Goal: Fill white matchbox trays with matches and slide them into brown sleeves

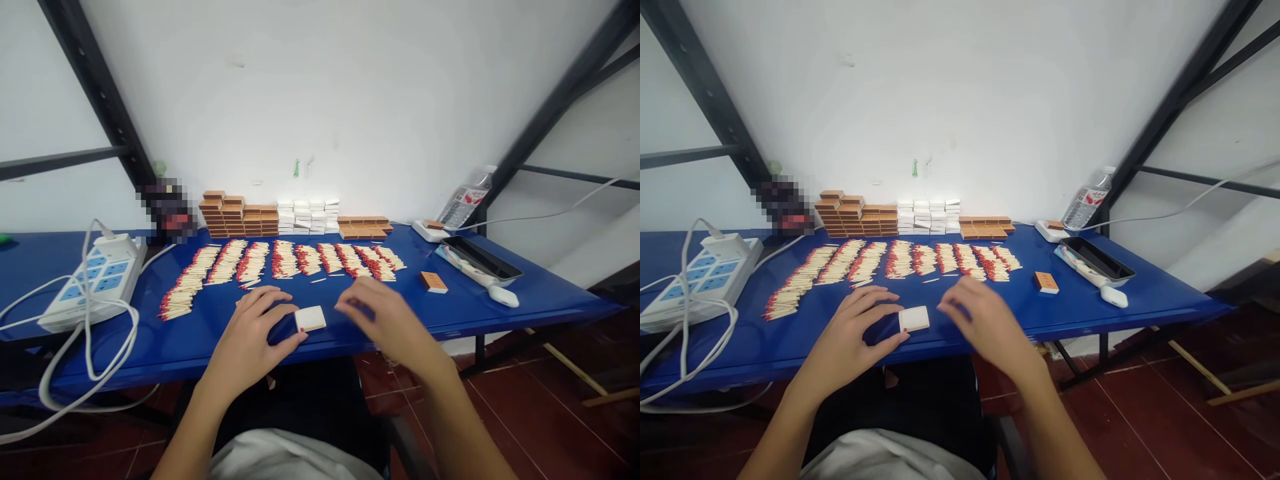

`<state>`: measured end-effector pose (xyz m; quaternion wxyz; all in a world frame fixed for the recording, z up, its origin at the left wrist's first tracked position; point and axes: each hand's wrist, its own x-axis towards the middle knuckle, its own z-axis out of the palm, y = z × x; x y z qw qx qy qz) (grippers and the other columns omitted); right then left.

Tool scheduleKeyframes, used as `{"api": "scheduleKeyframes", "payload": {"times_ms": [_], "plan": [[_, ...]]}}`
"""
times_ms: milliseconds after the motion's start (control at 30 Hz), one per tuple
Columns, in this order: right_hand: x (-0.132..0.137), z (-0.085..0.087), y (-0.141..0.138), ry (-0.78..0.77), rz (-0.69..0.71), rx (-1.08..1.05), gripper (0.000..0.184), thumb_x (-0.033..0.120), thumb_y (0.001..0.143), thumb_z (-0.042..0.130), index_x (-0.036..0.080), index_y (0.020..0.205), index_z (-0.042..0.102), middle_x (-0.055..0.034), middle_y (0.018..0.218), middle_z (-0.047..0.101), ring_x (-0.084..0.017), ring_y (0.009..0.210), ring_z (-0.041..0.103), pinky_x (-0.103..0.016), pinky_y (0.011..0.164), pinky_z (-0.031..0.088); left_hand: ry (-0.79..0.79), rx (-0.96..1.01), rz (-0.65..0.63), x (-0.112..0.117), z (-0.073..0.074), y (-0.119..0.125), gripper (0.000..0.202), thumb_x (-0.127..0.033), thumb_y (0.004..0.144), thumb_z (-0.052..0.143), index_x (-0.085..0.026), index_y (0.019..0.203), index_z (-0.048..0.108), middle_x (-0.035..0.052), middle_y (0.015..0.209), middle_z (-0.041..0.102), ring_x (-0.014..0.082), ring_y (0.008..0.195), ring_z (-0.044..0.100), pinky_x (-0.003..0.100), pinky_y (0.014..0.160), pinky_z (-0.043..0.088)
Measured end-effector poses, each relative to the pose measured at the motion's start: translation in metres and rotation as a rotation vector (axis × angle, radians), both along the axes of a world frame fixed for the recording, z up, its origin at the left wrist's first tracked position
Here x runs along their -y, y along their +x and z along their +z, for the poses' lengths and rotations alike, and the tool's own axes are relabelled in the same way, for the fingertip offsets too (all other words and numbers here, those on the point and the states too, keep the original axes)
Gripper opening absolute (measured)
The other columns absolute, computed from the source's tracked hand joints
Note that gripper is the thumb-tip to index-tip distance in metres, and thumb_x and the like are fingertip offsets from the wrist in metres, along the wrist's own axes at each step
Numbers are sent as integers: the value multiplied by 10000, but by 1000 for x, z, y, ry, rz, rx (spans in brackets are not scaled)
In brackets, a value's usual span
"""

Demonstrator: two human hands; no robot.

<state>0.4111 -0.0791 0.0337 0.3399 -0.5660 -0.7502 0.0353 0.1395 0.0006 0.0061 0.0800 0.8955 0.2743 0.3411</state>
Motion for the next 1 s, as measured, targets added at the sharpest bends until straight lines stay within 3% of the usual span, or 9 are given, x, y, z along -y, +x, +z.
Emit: {"api": "scheduleKeyframes", "payload": {"times_ms": [133,267,467,1000], "plan": [[-10,-10,71,95,-342,-19,235,421,1040,617,237,940,724,-71,882,682,-248,807,627,-394,765,501,9,-4,-12,-1,0,0,228,-363,954,810,-273,1161,774,76,1320,746,320,1304,627,544,1142,490],[-14,-28,117,44,-435,-5,298,508,982,648,235,956,765,-74,889,689,-247,789,623,-396,761,497,8,-7,-10,-1,0,0,233,-366,955,811,-272,1164,770,73,1304,752,316,1291,634,532,1136,488],[-15,-43,125,-15,-419,-17,393,578,998,599,236,931,779,-90,933,715,-253,824,647,-417,821,493,13,-28,-13,-1,1,1,230,-376,974,793,-264,1173,761,68,1298,749,302,1277,635,519,1126,482],[-15,-45,132,-31,-401,-4,460,649,1003,567,241,905,755,-76,890,675,-241,770,605,-425,817,458,23,-6,-30,-1,-1,1,229,-366,969,801,-253,1162,757,62,1271,756,298,1252,644,513,1101,490]]}}
